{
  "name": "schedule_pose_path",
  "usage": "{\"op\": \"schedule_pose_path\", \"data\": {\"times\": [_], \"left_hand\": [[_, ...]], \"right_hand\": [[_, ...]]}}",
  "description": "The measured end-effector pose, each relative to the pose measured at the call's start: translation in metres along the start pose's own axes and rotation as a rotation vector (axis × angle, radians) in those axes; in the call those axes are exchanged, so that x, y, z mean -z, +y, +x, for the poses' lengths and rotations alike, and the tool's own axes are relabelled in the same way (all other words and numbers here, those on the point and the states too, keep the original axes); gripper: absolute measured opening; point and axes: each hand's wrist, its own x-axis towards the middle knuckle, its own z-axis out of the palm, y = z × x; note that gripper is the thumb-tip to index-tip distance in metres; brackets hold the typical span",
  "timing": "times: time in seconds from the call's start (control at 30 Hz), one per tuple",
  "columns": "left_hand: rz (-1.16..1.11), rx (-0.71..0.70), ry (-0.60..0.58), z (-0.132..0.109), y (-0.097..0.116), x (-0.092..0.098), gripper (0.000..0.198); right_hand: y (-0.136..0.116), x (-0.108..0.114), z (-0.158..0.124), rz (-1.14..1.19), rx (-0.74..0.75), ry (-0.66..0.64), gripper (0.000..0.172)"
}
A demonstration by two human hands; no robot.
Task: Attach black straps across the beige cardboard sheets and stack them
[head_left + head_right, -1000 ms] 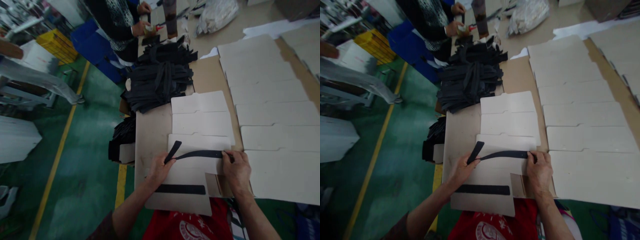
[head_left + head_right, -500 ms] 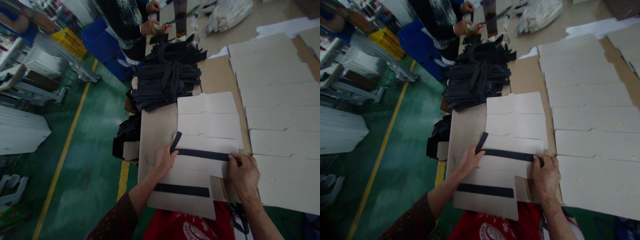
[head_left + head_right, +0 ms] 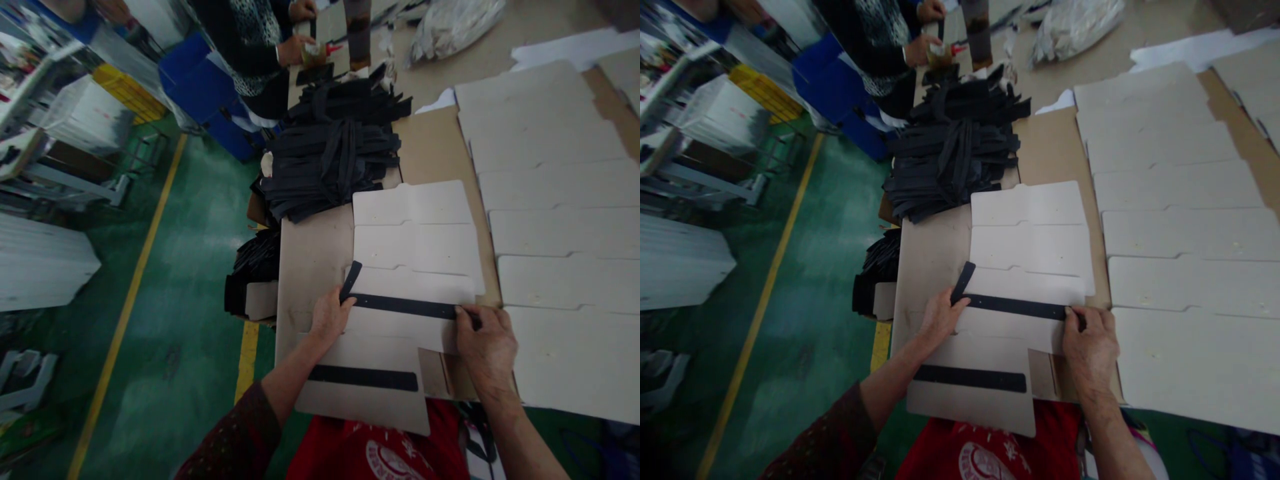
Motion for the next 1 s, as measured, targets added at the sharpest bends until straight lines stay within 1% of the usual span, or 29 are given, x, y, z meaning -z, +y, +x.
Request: {"op": "schedule_pose_path", "data": {"times": [0.2, 0.5, 0.73, 0.87, 0.93, 1.0], "left_hand": [[0.016, -0.013, 0.012, 0.0007, -0.0008, -0.0009, 0.028], [0.024, -0.016, 0.016, 0.0007, -0.0008, -0.0014, 0.027], [0.036, -0.022, 0.028, 0.0001, -0.0002, -0.0046, 0.027], [0.056, -0.024, 0.079, -0.0014, 0.0000, -0.0064, 0.031], [0.077, -0.050, 0.122, -0.0033, 0.0013, -0.0064, 0.030], [0.134, -0.132, 0.121, -0.0058, 0.0037, -0.0065, 0.021]], "right_hand": [[-0.0004, -0.0003, 0.0007, 0.007, 0.012, 0.013, 0.026], [0.0003, -0.0005, 0.0000, -0.002, -0.022, -0.009, 0.027], [0.0042, -0.0023, 0.0006, 0.004, 0.013, -0.026, 0.028], [0.0038, -0.0034, -0.0001, -0.003, -0.003, -0.019, 0.027], [0.0018, -0.0032, -0.0006, -0.004, -0.006, -0.024, 0.027], [-0.0011, -0.0021, -0.0010, -0.006, 0.002, -0.040, 0.027]]}}
